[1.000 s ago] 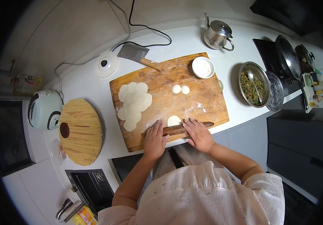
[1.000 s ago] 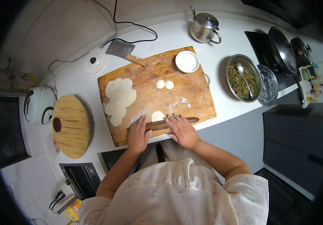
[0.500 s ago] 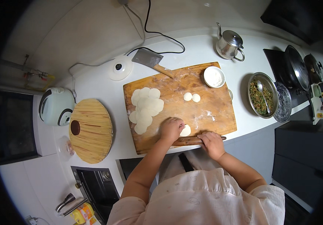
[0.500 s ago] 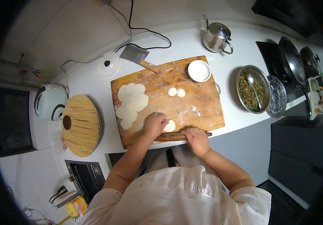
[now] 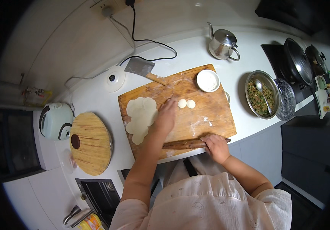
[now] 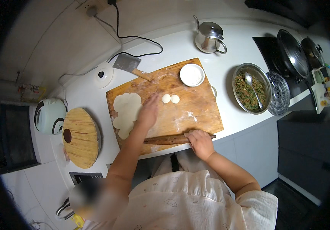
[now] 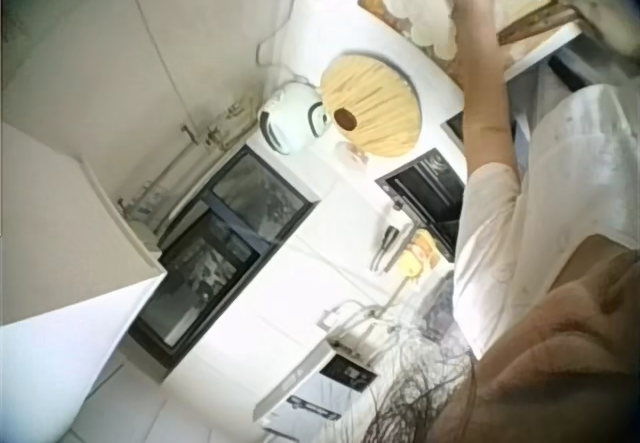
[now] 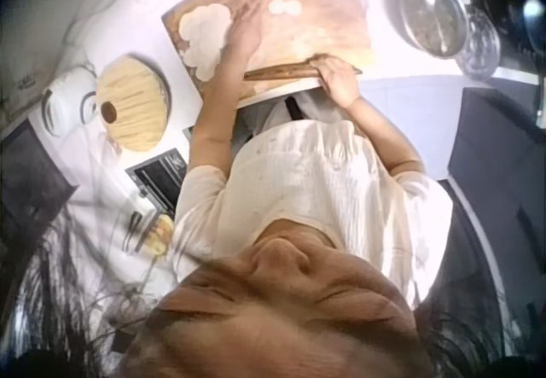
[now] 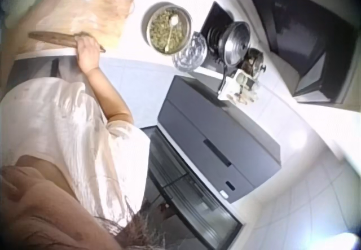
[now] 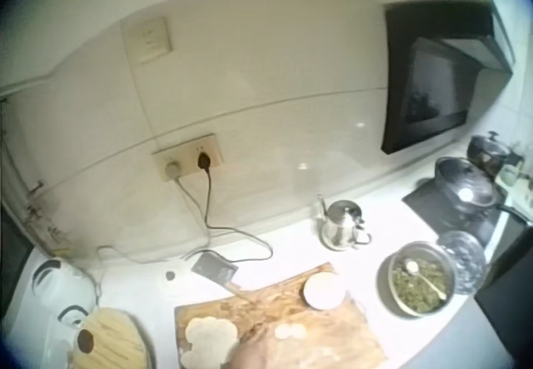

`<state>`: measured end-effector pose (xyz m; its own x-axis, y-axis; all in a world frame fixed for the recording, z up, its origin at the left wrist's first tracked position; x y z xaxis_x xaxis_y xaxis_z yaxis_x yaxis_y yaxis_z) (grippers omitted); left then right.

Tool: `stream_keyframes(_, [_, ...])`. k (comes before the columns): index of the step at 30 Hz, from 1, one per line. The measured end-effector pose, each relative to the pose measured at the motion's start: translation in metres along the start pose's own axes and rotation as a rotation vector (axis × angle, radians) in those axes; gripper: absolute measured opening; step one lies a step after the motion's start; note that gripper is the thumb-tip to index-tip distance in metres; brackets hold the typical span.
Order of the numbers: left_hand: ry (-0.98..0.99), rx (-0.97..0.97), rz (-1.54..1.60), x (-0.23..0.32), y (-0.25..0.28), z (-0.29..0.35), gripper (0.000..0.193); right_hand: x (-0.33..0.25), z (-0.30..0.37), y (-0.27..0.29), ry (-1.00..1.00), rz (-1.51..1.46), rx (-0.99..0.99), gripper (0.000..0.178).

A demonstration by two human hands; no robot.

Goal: The person rolls small dough balls into flat circular wrappers using a rolling pin on a wooden board. They then scoop a green vegetable filling from a metal bowl and place it onto the wrappers, folding and sealing the edges to form dumplings.

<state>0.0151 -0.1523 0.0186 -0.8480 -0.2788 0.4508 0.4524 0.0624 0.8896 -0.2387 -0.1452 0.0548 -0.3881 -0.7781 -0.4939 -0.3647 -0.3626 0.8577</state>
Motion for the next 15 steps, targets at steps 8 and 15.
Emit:
stream_keyframes(8, [-0.346, -0.238, -0.166, 0.022, -0.040, 0.020, 0.057, 0.018, 0.004, 0.007, 0.020, -0.007, -0.013, 0.033])
stream_keyframes(15, [-0.550, -0.487, -0.027, 0.045, -0.029, 0.054, 0.056, 0.026, 0.002, 0.008, 0.046, 0.005, -0.054, 0.032])
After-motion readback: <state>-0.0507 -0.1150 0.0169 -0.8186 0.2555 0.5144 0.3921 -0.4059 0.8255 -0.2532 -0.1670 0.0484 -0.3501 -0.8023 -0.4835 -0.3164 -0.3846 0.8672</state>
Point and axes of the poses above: each hand's wrist, its own z-axis away from the middle knuckle, its own y-axis out of the back of the hand, x = y × z, the point moved 4 cm from there along -z, towards the middle knuckle, and after that the axes turned 3 degrees about y, right-handed, at the moved point
